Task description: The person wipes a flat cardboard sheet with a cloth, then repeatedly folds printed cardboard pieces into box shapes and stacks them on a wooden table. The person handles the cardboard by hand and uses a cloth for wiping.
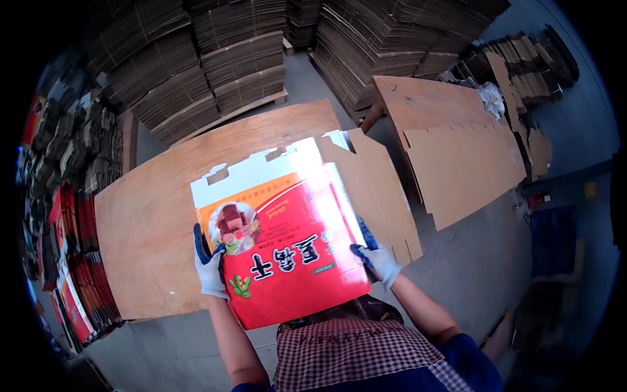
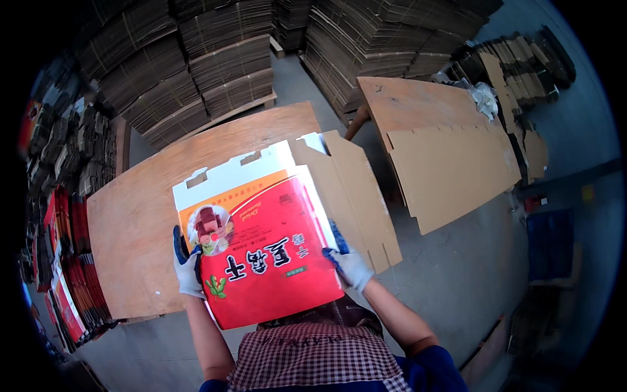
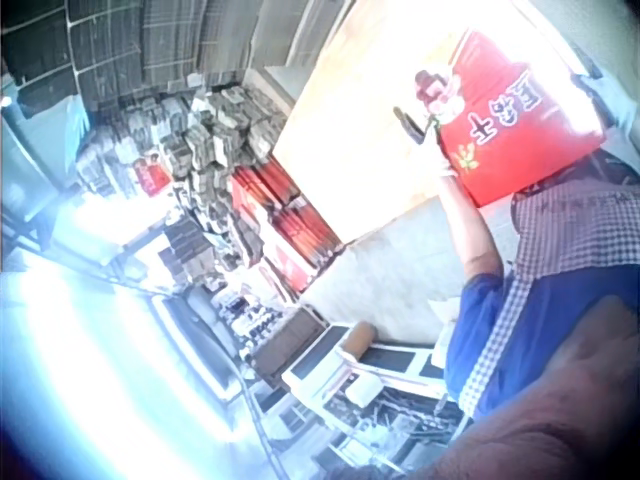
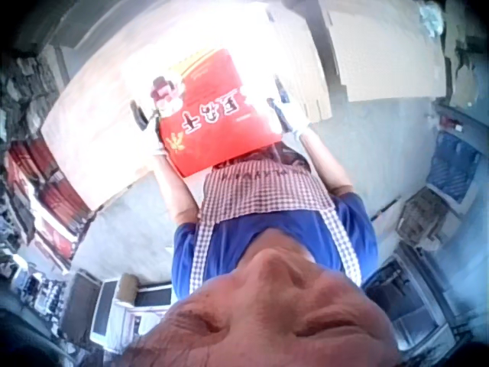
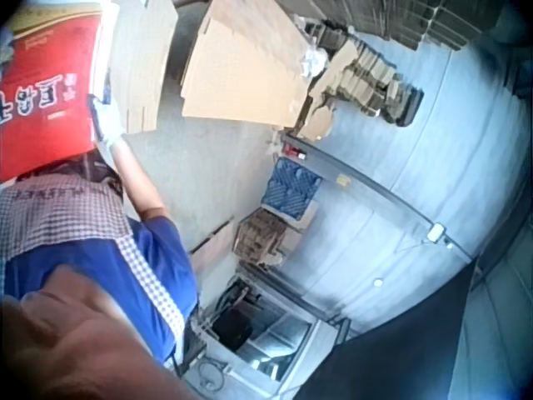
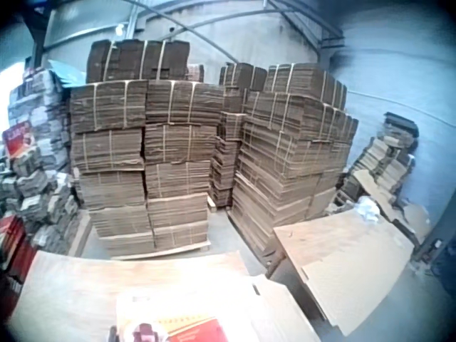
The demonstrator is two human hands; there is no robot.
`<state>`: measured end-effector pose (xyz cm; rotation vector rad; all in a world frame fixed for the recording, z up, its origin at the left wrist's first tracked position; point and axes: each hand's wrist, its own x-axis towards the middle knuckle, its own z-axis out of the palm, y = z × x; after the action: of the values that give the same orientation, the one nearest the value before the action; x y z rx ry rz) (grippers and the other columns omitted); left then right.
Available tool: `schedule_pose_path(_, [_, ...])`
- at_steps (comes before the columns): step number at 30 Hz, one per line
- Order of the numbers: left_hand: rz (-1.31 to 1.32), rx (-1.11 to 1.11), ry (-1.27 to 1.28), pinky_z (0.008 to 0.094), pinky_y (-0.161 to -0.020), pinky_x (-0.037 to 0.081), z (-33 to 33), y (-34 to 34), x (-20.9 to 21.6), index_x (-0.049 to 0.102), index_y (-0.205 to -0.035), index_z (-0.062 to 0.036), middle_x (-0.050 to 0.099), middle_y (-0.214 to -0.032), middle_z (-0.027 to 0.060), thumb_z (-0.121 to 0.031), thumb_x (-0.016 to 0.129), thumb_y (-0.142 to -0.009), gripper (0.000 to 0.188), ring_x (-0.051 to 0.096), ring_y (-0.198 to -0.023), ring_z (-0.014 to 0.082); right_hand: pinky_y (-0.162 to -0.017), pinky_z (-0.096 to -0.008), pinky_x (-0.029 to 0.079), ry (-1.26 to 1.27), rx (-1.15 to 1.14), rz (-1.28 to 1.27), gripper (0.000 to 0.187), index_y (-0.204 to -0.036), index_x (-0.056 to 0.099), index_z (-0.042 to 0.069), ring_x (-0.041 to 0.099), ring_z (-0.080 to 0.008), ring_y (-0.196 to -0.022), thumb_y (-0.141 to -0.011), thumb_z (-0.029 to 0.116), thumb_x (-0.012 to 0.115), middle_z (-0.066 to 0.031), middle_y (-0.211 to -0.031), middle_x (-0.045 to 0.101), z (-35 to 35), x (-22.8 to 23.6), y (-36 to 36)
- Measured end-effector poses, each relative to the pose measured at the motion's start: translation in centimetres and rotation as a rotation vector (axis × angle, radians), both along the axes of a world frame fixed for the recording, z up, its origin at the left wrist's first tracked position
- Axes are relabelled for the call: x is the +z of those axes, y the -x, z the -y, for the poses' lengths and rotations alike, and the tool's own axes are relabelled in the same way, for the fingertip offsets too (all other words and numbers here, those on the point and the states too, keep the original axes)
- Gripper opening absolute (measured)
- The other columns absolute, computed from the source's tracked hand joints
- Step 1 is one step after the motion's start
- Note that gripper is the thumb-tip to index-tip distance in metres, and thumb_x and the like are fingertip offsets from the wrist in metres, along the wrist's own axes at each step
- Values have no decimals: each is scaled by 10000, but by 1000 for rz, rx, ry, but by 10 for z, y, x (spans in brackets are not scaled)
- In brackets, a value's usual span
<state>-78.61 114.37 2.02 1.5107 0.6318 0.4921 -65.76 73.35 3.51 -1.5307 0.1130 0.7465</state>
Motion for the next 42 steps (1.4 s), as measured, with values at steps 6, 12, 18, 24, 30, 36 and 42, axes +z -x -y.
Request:
schedule_pose_path(6, [-215, -344, -988, 569, -1200, 203, 87, -78, 35, 518, -1474, -154, 408, -1552, 189, -296, 717, -860, 661, 307, -1460, 431, -705, -331, 521, 517, 105, 98, 517, -1408, 564, 93, 644, -144, -750, -926, 197, 718, -124, -934, 726, -26, 22, 15])
schedule_pose_path(12, [-464, -533, -1106, 651, -1214, -26, 166, -131, 37, 460, -1525, -248, 212, -1669, 122, -562, 623, -891, 726, 76, -1544, 423, -884, -411, 546, 790, -57, 851, 477, -1374, 607, 138, 691, -352, -955, -915, 234, 692, -165, -1121, 719, 30, 61, -49])
schedule_pose_path(18, [-459, -551, -1111, 662, -1210, -30, 169, -134, 35, 462, -1523, -253, 211, -1671, 111, -578, 602, -897, 719, 66, -1546, 418, -946, -288, 525, 460, -266, 371, 298, -1241, 694, 14, 689, -148, -1064, -1007, 172, 597, -72, -1175, 740, 101, 40, -109])
schedule_pose_path(24, [-472, -544, -1071, 686, -1194, -9, 165, -130, 29, 518, -1486, -243, 232, -1663, 113, -584, 618, -882, 701, 68, -1545, 428, -895, -313, 546, 138, 37, 353, 326, -1283, 648, -10, 687, -179, -948, -979, 103, 618, -79, -1111, 722, 7, 103, -121])
schedule_pose_path(30, [-453, -522, -1041, 693, -1187, 31, 166, -131, 25, 587, -1429, -235, 244, -1661, 101, -594, 627, -870, 665, 93, -1541, 434, -1184, -443, 298, 508, 383, 1155, 468, -1409, 577, 148, 401, -332, -1426, -952, 228, 635, -109, -1499, 501, -99, 48, -197])
schedule_pose_path(36, [-490, -531, -1043, 687, -1191, 31, 164, -132, 29, 608, -1404, -243, 252, -1660, 92, -565, 611, -887, 610, 114, -1537, 429, -1233, -458, 200, 811, 660, 1170, 428, -1331, 639, 146, 300, -301, -1485, -938, 315, 650, -63, -1510, 472, -123, 26, -210])
schedule_pose_path(42, [-489, -527, -1071, 684, -1196, 10, 165, -133, 27, 621, -1385, -256, 256, -1655, 90, -531, 579, -917, 544, 116, -1539, 418, -1214, -499, 211, 808, 641, 1197, 347, -1229, 664, 121, 336, -318, -1453, -939, 308, 629, -82, -1483, 488, -124, 24, -205])
